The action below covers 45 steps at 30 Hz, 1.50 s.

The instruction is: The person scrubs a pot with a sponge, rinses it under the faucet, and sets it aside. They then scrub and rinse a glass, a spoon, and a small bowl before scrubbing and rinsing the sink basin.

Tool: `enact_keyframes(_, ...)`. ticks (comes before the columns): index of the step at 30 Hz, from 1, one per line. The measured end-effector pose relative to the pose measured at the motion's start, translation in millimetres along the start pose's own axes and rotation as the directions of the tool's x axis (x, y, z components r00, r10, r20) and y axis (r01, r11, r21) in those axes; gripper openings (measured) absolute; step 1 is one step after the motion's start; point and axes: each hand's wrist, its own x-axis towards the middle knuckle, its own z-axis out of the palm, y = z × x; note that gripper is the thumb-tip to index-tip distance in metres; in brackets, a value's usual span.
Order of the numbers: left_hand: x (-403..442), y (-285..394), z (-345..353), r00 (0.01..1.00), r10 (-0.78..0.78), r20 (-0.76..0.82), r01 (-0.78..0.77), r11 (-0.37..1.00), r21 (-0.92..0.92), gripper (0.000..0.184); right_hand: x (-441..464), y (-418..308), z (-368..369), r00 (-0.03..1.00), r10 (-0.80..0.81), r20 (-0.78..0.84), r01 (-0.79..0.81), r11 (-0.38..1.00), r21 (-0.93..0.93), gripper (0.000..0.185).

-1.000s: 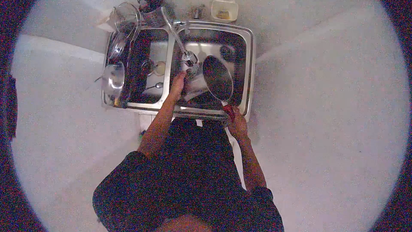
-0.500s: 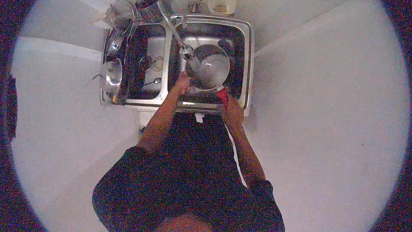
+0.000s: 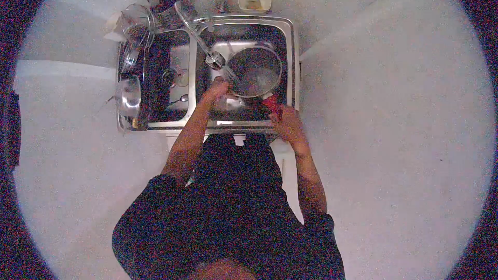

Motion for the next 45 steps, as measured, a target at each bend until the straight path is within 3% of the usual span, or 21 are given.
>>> enact_keyframes(2, 9, -21, -8, 0.998, 0.026, 0.061, -0.034, 0.991, 0.127, 0.032, -4, 0, -8, 0.996, 0.05, 0.08, -0.051, 0.999, 0.015, 0.038)
enact_keyframes(5, 32, -64, -26, 0.861, 0.397, 0.317, -0.504, 0.742, 0.442, 0.039, -11, -7, -15, 0.989, 0.1, 0.106, -0.106, 0.993, 0.053, 0.036)
enact_keyframes(7, 14, -54, -22, 0.988, 0.152, 0.021, -0.153, 0.969, 0.194, 0.043, -13, -26, -21, 0.997, 0.047, 0.062, -0.045, 0.999, -0.028, 0.037)
enact_keyframes(8, 3, -42, -21, 0.993, -0.011, -0.121, 0.014, 1.0, 0.023, 0.045, -11, -23, -17, 0.998, 0.043, 0.056, -0.041, 0.999, -0.033, 0.038)
enact_keyframes(11, -32, -7, -30, 0.99, 0.031, -0.138, -0.002, 0.979, 0.204, 0.046, -5, -10, 0, 0.997, 0.035, 0.066, -0.033, 0.999, -0.032, 0.038)
enact_keyframes(14, -62, 39, -38, 0.971, 0.182, -0.154, -0.046, 0.775, 0.63, 0.044, 1, -14, 2, 0.992, 0.017, 0.124, -0.02, 0.999, 0.028, 0.037)
enact_keyframes(17, -48, 28, -51, 0.935, 0.236, -0.264, -0.058, 0.837, 0.545, 0.046, 3, -34, 1, 0.991, -0.016, 0.133, 0.0, 0.993, 0.118, 0.036)
enact_keyframes(20, -49, 30, -52, 0.887, 0.321, -0.333, -0.051, 0.784, 0.618, 0.037, 11, -35, 23, 0.998, -0.013, 0.066, 0.007, 0.996, 0.089, 0.036)
enact_keyframes(23, -63, 35, -41, 0.898, 0.202, -0.391, -0.124, 0.969, 0.215, 0.031, 21, -19, 67, 1.0, -0.002, -0.01, 0.002, 1.0, -0.001, 0.035)
enact_keyframes(26, -19, -26, -37, 0.898, 0.034, -0.44, -0.198, 0.922, -0.334, 0.03, 24, -28, 83, 0.996, 0.023, -0.087, -0.025, 1.0, -0.019, 0.034)
enact_keyframes(27, -4, -41, -47, 0.972, 0.068, -0.225, -0.133, 0.948, -0.289, 0.04, 24, -35, 82, 0.994, 0.065, -0.085, -0.066, 0.998, -0.002, 0.034)
enact_keyframes(30, 43, -83, -35, 0.978, -0.207, 0.036, 0.186, 0.77, -0.61, 0.045, 24, -41, 83, 0.981, 0.173, -0.086, -0.173, 0.985, 0.005, 0.036)
enact_keyframes(35, 52, -70, -12, 0.974, 0.011, 0.227, 0.15, 0.722, -0.676, 0.051, 23, -31, 84, 0.958, 0.146, -0.247, -0.139, 0.989, 0.046, 0.035)
enact_keyframes(38, 22, -37, -5, 0.977, -0.017, 0.214, 0.177, 0.629, -0.757, 0.058, 26, -16, 83, 0.956, 0.115, -0.268, -0.101, 0.993, 0.066, 0.033)
enact_keyframes(39, 23, -38, -6, 0.968, 0.012, 0.249, 0.181, 0.653, -0.735, 0.067, 26, -14, 80, 0.959, 0.098, -0.267, -0.084, 0.995, 0.061, 0.032)
enact_keyframes(42, 17, -38, -4, 0.987, -0.109, 0.116, 0.159, 0.69, -0.706, 0.077, 23, -12, 71, 0.965, 0.089, -0.246, -0.068, 0.993, 0.093, 0.03)
enact_keyframes(45, 24, -59, -20, 0.982, -0.166, 0.087, 0.172, 0.612, -0.772, 0.085, 18, -12, 67, 0.983, 0.075, -0.165, -0.044, 0.982, 0.184, 0.037)
